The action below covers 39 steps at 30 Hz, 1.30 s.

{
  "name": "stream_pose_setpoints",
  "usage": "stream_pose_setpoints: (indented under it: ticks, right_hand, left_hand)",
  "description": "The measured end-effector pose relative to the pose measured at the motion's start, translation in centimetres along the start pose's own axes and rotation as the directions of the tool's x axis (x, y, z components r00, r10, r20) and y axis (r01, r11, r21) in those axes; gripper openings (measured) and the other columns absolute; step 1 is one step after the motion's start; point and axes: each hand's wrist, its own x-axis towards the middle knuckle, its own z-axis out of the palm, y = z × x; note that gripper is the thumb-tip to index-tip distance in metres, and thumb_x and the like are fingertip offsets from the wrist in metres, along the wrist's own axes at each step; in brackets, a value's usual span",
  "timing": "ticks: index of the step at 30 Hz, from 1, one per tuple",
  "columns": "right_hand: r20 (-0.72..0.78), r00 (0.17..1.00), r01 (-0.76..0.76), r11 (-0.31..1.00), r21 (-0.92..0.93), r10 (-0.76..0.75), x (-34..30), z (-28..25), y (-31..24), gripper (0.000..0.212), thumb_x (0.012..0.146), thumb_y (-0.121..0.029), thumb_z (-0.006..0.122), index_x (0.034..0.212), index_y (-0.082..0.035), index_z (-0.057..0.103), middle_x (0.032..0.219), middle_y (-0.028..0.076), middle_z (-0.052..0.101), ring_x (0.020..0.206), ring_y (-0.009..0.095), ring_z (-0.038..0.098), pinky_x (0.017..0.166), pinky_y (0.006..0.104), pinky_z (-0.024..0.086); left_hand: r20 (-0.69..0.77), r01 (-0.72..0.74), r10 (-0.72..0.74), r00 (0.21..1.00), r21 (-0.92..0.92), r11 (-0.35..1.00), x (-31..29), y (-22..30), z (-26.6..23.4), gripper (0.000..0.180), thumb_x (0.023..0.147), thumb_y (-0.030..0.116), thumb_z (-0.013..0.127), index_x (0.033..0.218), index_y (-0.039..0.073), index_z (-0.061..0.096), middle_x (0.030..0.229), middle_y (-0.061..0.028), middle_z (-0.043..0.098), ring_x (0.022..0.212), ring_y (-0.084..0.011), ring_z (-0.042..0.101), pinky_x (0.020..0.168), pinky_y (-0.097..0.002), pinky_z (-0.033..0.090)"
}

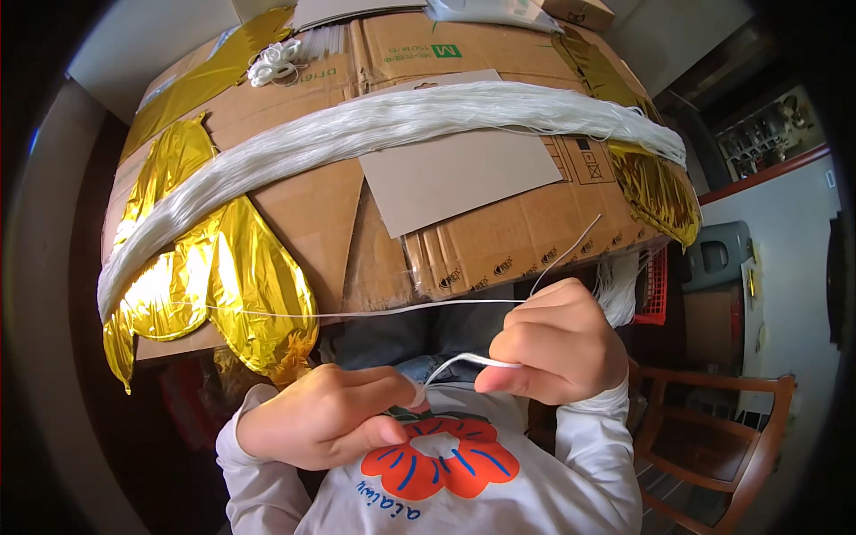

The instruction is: The user is measuring and looping white string using a cardboard template as a guide on a packaging workbench.

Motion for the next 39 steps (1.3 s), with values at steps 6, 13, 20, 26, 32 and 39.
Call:
stream_pose_setpoints:
  ticks: [6,13,20,26,32,39]
  right_hand:
    - [-0.063,0.996,-0.057,0.998,0.015,0.058,-0.3,-0.1,0.3,0.027,0.065,-0.024,0.06,0.057,-0.004,0.046,0.044,0.003,0.04,0.034,0.018,0.039,0.033,0.0254,0.026]
    - [-0.036,0.994,-0.101,0.995,0.002,0.101,-0.4,0.7,1.4,0.022,0.068,-0.017,0.059,0.056,-0.003,0.046,0.046,0.004,0.042,0.036,0.02,0.04,0.034,0.027,0.029]
    - [0.078,0.988,-0.12,0.985,-0.124,0.13,-1.1,2.2,0.7,0.022,0.067,-0.015,0.058,0.054,-0.007,0.042,0.044,0.004,0.039,0.036,0.018,0.044,0.032,0.0262,0.032]
    - [0.119,0.989,-0.046,0.94,-0.337,0.091,0.0,3.5,0.1,0.026,0.06,-0.012,0.062,0.05,-0.007,0.039,0.044,0.002,0.035,0.034,0.016,0.04,0.031,0.0264,0.03]
    - [0.114,0.993,0.052,0.984,-0.169,-0.033,1.7,0.1,0.7,0.023,0.061,-0.016,0.063,0.053,-0.006,0.044,0.045,0.002,0.036,0.035,0.018,0.04,0.032,0.0271,0.029]
    - [0.021,0.999,-0.046,0.993,-0.107,0.049,-0.1,3.6,1.9,0.021,0.069,-0.018,0.057,0.061,-0.006,0.041,0.046,0.005,0.04,0.039,0.02,0.046,0.034,0.029,0.034]
  left_hand:
    - [0.445,-0.005,0.076,0.892,-0.158,0.987,0.1,-0.6,-1.1,0.037,0.082,0.029,0.037,0.073,-0.004,0.05,0.064,-0.0112,0.052,0.053,-0.025,0.052,0.048,-0.0296,0.041]
    - [0.203,-0.176,0.518,0.831,-0.787,0.591,-0.1,-1.3,-1.2,0.036,0.083,0.027,0.037,0.065,-0.004,0.045,0.06,-0.0107,0.048,0.053,-0.0241,0.047,0.046,-0.0328,0.036]
    - [-0.401,-0.24,-0.19,0.896,-0.798,0.553,-0.4,-2.2,-0.3,0.052,0.083,0.041,0.019,0.088,-0.002,0.048,0.078,-0.013,0.054,0.036,-0.0083,0.033,0.033,-0.0181,0.025]
    - [-0.401,0.029,-0.314,0.861,-0.576,0.817,2.5,-1.4,0.7,0.043,0.084,0.03,0.027,0.115,-0.001,0.031,0.088,-0.0098,0.053,0.041,-0.0065,0.041,0.04,-0.0164,0.034]
    - [-0.091,-0.177,0.17,0.981,-0.07,0.982,1.5,-1.9,0.5,0.035,0.083,0.03,0.033,0.075,-0.001,0.046,0.068,-0.0127,0.048,0.047,-0.0216,0.046,0.046,-0.0263,0.036]
    - [-0.386,-0.202,-0.112,0.916,-0.681,0.703,1.2,0.1,0.7,0.063,0.076,0.053,0.031,0.095,-0.006,0.044,0.085,-0.0188,0.052,0.03,-0.0085,0.037,0.032,-0.0172,0.029]
